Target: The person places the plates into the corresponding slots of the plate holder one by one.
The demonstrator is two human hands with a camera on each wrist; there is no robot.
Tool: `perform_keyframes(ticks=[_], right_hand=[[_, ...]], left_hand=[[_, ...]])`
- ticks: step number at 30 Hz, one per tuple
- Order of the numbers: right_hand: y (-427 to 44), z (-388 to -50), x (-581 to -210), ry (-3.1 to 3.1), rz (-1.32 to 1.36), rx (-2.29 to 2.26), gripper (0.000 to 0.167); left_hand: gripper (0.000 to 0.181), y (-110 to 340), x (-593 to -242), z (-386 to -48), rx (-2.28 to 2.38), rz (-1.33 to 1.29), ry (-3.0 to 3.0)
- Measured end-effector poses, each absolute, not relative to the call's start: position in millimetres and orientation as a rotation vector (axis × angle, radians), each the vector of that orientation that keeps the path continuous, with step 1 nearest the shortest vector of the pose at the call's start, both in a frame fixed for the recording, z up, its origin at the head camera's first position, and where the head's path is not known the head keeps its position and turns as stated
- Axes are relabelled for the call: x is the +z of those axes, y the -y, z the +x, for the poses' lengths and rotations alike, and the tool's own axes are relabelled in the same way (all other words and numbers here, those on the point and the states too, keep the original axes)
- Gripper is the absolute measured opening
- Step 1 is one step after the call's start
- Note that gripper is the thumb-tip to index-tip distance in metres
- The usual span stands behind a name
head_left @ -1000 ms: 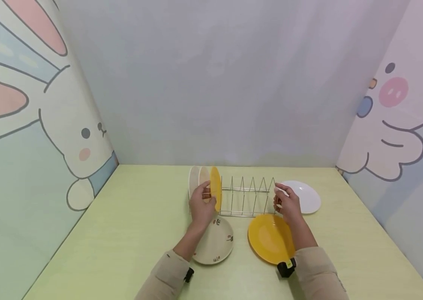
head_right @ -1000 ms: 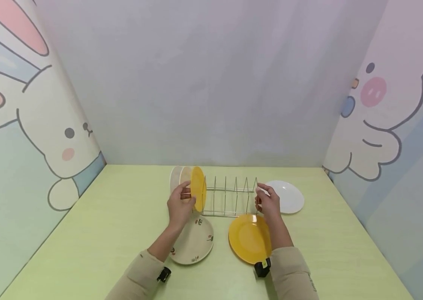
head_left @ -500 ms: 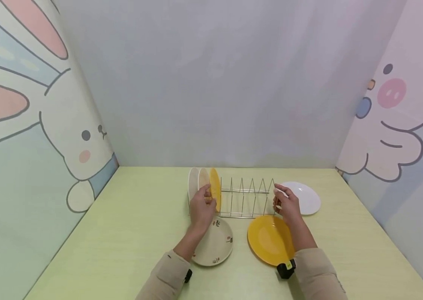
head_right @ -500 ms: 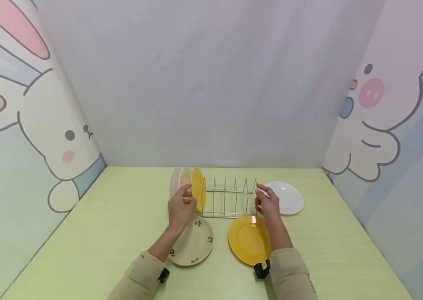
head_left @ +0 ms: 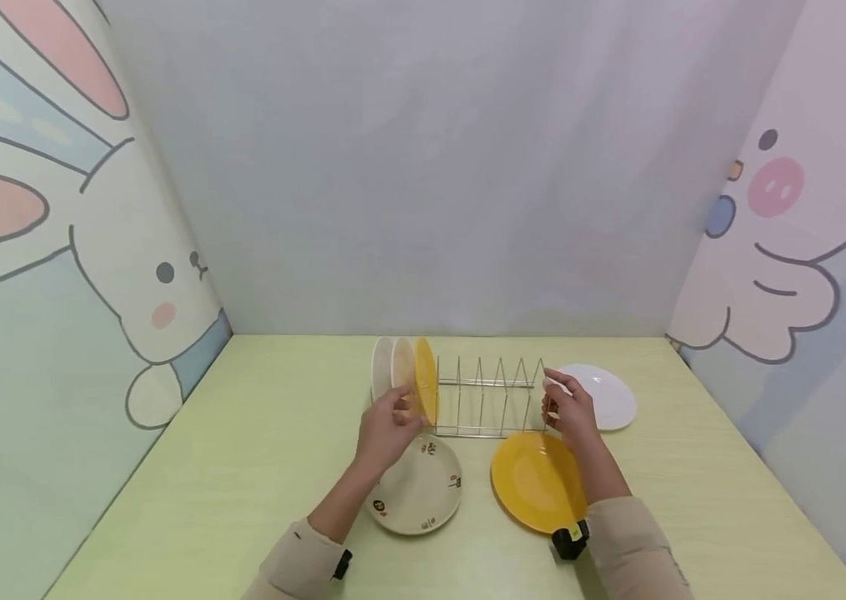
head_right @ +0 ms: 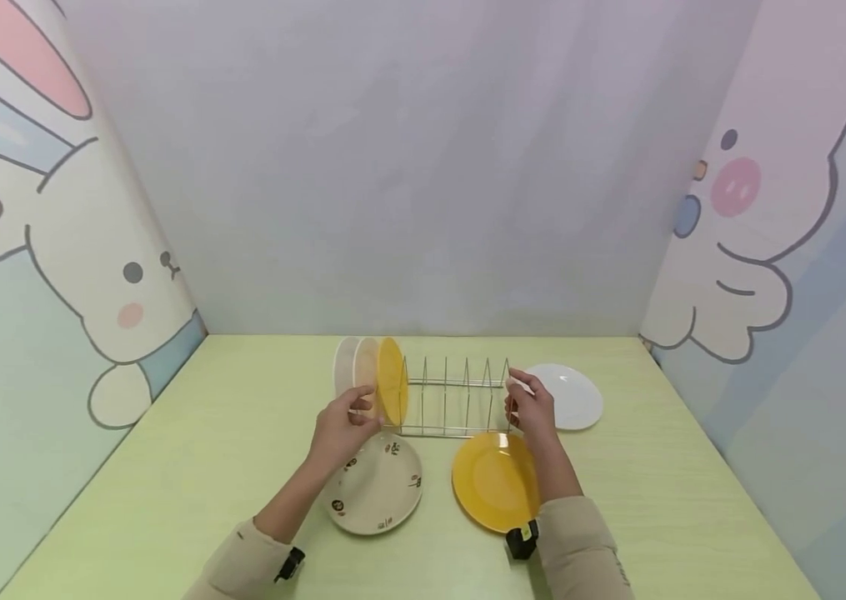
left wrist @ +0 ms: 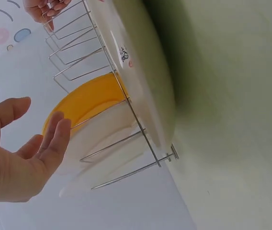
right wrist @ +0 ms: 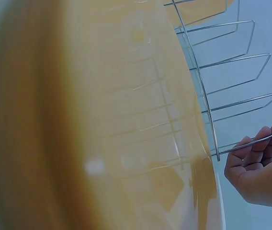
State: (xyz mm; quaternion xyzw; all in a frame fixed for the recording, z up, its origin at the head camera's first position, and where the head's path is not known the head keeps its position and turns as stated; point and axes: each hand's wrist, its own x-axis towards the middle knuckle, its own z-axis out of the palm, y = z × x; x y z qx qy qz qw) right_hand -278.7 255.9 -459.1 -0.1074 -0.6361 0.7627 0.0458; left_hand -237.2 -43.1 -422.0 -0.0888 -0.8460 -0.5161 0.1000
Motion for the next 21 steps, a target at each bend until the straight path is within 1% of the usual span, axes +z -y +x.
perform_keyframes(ticks=[6, 14, 21], right_hand=[[-255.8, -279.7, -460.3, 1.936, -0.338, 2.325, 0.032], [-256.3, -280.2, -460.3, 1.949, -0.33, 2.299, 0.031], [-255.6, -279.3, -460.0, 1.951, -0.33, 2.302, 0.038]], left_hand=[[0.056, 57.2, -425.7, -235.4, -1.623, -0.39, 2.588], [0.049, 83.0, -432.4, -237.5, -1.609, -0.557, 2.684], [0.063, 108.8, -438.1, -240.9, -1.59, -0.711, 2.844]])
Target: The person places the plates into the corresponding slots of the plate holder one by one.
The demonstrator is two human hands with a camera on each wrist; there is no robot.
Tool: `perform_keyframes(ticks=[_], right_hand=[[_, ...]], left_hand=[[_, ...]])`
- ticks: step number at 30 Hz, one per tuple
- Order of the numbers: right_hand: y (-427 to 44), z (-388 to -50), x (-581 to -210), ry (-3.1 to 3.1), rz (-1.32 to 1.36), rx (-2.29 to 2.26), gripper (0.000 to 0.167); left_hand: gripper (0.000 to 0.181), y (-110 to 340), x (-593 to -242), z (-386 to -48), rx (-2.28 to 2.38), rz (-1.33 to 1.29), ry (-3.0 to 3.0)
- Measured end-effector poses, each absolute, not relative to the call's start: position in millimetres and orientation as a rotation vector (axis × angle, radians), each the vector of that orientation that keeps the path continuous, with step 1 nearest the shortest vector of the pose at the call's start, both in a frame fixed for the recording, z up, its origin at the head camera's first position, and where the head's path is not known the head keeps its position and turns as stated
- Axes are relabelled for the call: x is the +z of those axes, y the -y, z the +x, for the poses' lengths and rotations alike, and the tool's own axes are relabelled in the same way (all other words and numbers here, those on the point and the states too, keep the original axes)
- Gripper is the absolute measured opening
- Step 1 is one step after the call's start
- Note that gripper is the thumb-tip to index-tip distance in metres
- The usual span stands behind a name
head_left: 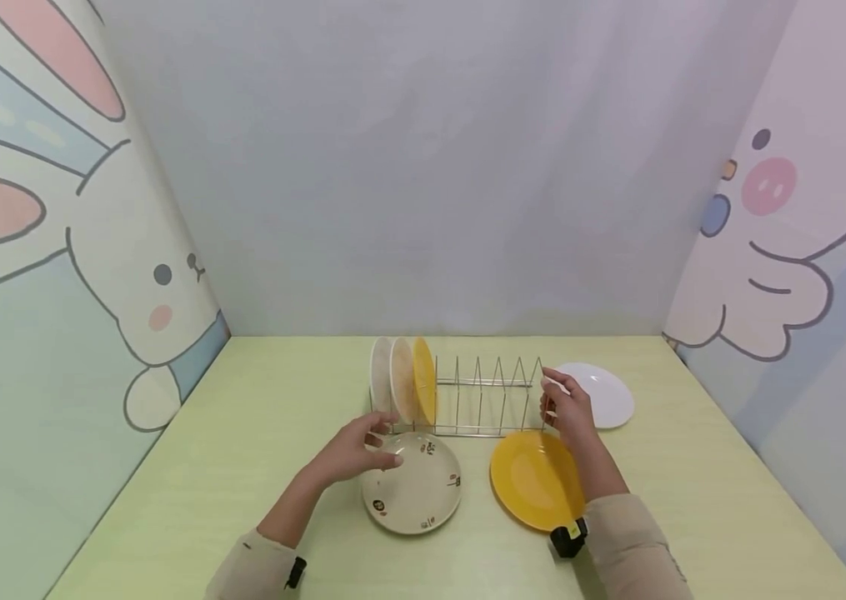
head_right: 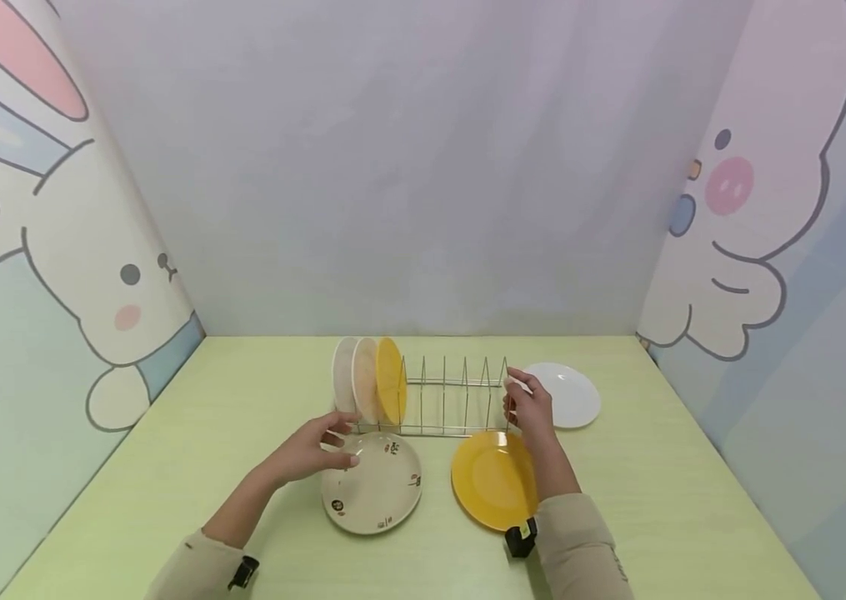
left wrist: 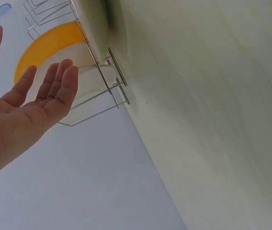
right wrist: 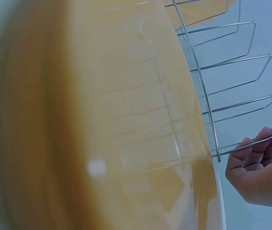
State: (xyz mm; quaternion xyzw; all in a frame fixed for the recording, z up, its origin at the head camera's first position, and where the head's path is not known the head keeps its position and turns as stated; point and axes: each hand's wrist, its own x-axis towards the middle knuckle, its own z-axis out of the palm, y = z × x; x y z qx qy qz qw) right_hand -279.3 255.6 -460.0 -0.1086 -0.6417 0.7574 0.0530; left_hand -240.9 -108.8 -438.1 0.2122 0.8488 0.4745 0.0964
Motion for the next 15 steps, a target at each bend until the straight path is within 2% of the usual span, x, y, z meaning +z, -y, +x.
perform_keyframes(ticks=[9, 15], right_hand=[[-255.8, -280.2, -462.0, 1.938, -0.316, 2.309, 0.04], [-255.5, -279.6, -462.1, 1.95, -0.336, 2.294, 0.033]], left_hand=[[0.063, 129.3, -441.7, -249.6, 1.297, 0.663, -2.41], [0.067, 139.3, -448.1, -256.6, 1.274, 0.578, -2.307]])
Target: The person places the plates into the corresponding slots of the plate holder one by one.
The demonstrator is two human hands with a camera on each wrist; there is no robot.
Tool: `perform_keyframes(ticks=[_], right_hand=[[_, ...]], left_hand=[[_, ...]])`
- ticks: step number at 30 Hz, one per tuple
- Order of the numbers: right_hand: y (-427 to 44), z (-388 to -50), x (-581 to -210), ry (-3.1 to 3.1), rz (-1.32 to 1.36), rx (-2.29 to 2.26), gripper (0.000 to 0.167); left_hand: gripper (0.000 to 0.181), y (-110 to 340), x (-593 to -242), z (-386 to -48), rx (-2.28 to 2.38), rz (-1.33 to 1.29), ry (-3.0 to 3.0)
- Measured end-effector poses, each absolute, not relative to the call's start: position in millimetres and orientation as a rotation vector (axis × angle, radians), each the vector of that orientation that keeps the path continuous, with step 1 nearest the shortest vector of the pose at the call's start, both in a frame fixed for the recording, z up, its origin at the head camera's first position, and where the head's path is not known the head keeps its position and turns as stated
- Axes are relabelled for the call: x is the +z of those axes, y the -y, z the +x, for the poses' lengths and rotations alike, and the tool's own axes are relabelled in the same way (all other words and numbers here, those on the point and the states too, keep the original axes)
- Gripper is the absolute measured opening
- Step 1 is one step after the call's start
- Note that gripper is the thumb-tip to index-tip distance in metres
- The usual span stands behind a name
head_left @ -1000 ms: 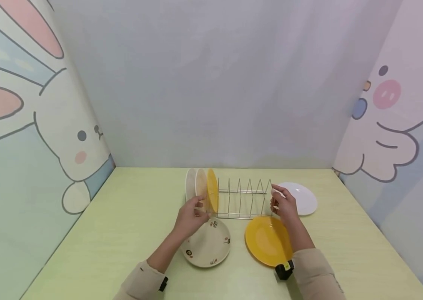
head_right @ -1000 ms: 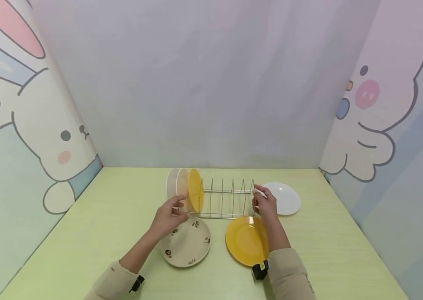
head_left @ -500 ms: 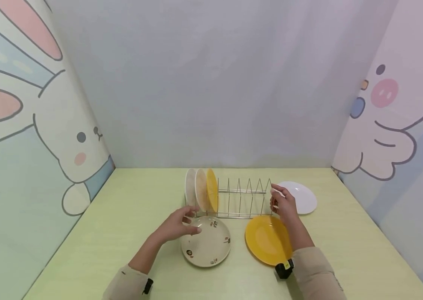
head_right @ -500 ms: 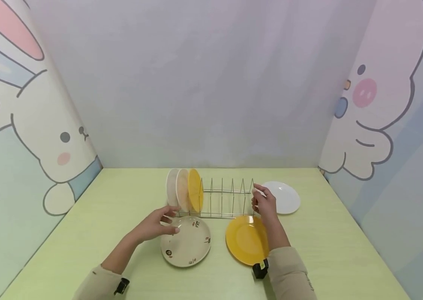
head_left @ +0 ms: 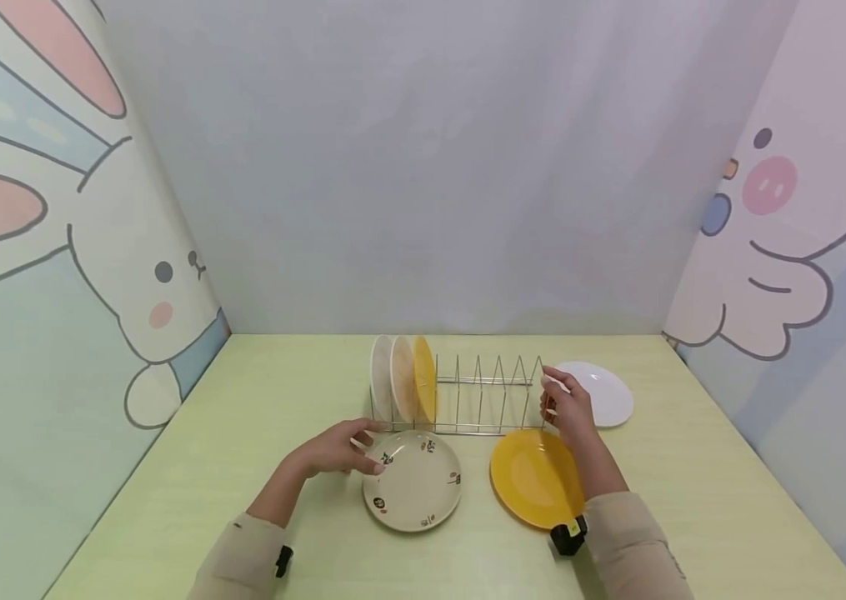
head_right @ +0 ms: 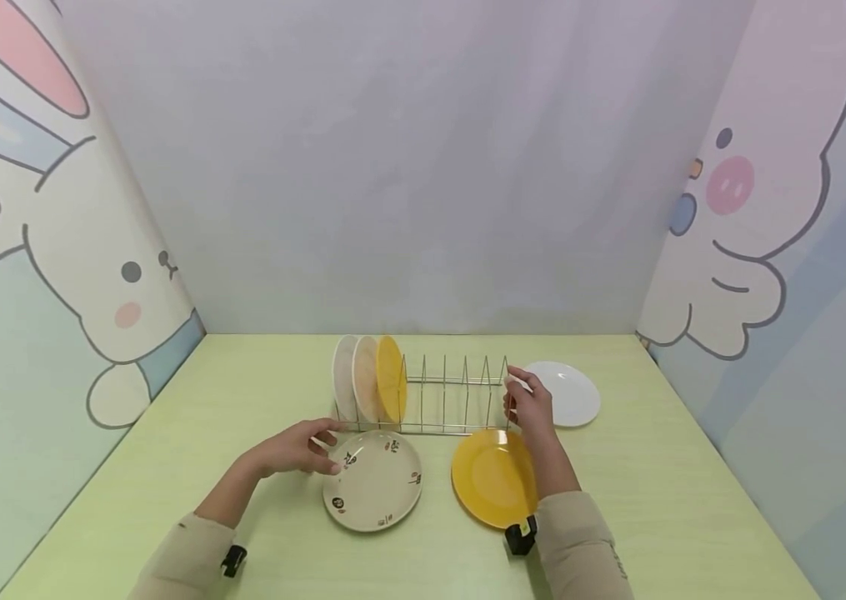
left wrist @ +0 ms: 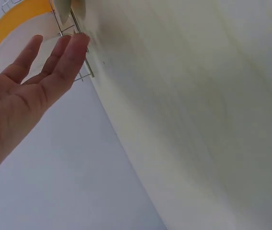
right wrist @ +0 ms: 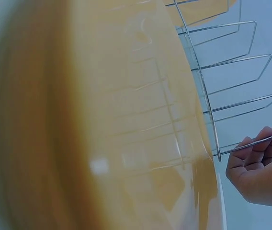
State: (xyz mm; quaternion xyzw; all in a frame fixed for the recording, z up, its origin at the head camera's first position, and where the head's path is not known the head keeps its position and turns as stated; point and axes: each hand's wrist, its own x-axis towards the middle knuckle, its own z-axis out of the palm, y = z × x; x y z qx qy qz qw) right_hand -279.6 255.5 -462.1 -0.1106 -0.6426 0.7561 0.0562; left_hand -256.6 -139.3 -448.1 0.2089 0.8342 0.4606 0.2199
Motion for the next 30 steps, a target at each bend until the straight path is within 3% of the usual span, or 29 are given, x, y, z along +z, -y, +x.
perform_keyframes(ticks=[8, 20, 30], right_hand=[[-255.4, -279.1, -459.5, 1.956, -0.341, 2.284, 0.032], [-255.5, -278.2, -461.9, 1.97, -0.334, 2.289, 0.039], [-254.6, -278.0, -461.6, 1.957, -0.342, 2.299, 0.034]], left_hand=[[0.068, 143.3, -455.9, -268.5, 1.272, 0.443, -2.156], [0.064, 138.7, -465.2, -272.0, 1.274, 0.408, -2.077], [0.061, 142.5, -464.9, -271.5, 1.361, 0.46, -2.001]])
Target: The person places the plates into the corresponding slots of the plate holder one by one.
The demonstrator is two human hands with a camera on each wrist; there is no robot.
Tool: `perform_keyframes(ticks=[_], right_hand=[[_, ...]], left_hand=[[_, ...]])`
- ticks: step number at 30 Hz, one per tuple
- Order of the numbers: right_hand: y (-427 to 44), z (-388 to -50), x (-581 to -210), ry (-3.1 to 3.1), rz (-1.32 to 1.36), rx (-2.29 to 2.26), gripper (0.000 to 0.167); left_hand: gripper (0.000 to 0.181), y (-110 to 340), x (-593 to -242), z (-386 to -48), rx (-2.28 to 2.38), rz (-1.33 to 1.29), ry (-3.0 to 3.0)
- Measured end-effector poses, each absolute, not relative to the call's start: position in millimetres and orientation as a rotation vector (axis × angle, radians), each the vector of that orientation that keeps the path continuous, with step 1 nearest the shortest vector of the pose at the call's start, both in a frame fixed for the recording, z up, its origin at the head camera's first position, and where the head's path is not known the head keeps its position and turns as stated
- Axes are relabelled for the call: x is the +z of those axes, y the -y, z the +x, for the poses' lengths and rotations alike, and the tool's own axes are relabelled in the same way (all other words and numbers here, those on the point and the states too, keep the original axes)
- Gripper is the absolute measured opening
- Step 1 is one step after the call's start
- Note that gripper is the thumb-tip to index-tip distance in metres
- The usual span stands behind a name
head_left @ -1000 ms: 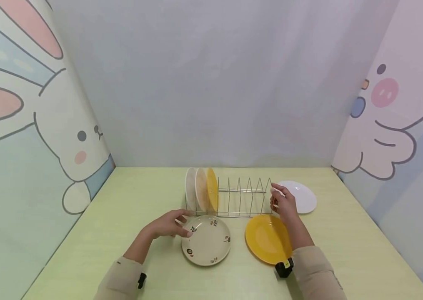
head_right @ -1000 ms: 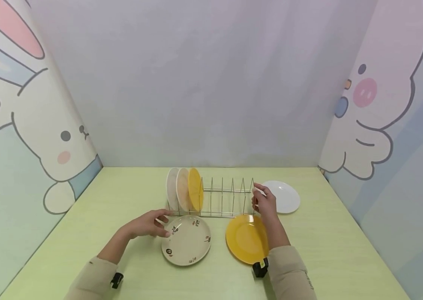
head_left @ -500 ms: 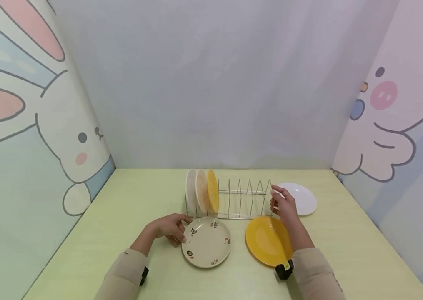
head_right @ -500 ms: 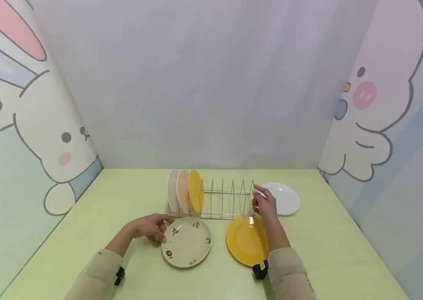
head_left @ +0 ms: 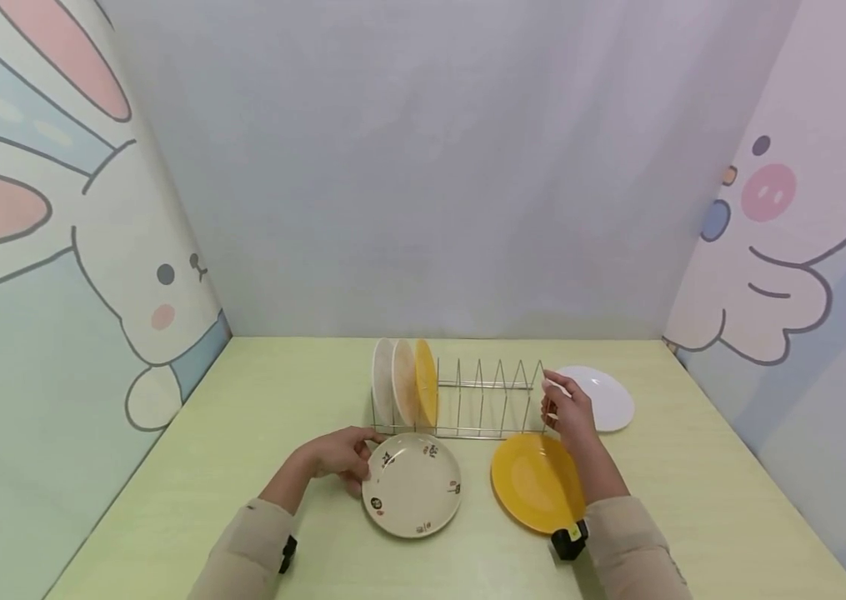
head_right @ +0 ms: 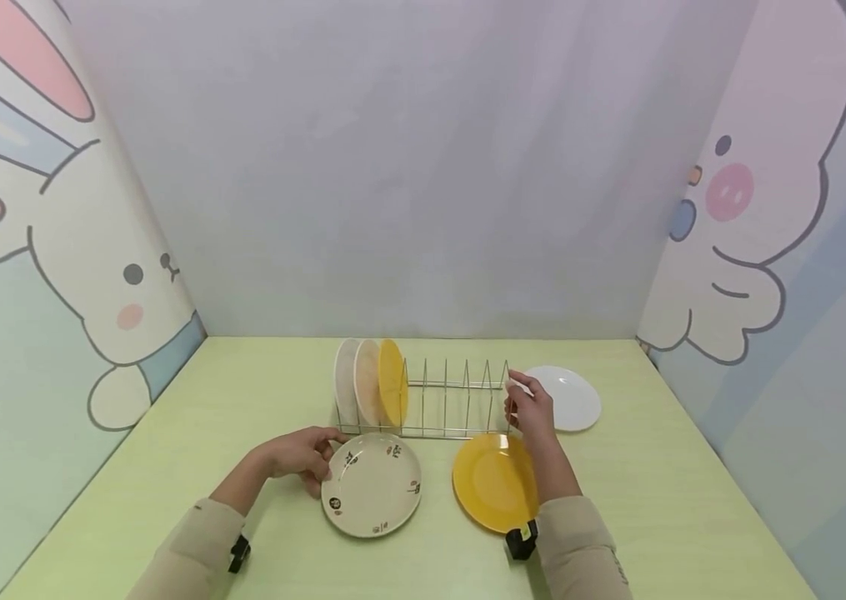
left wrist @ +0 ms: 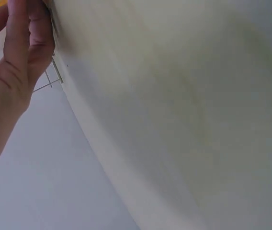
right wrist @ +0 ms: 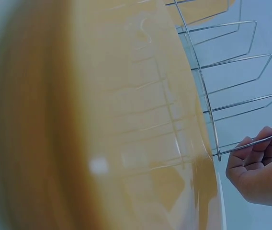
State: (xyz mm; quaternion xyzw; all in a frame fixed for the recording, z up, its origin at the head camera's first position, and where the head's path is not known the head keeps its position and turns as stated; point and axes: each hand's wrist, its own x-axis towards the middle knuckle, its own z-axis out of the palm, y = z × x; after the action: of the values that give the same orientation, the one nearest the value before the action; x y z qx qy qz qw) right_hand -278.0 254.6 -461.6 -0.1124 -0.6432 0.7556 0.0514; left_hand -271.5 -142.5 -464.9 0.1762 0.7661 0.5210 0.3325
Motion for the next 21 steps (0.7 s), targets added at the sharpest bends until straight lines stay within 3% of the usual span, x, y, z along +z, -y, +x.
perform_keyframes(ticks=[21], right_hand=[[-256.6, -278.3, -462.1, 1.955, -0.33, 2.316, 0.036]], left_hand=[[0.059, 153.2, -434.8, -266.9, 1.481, 0.564, -1.914]])
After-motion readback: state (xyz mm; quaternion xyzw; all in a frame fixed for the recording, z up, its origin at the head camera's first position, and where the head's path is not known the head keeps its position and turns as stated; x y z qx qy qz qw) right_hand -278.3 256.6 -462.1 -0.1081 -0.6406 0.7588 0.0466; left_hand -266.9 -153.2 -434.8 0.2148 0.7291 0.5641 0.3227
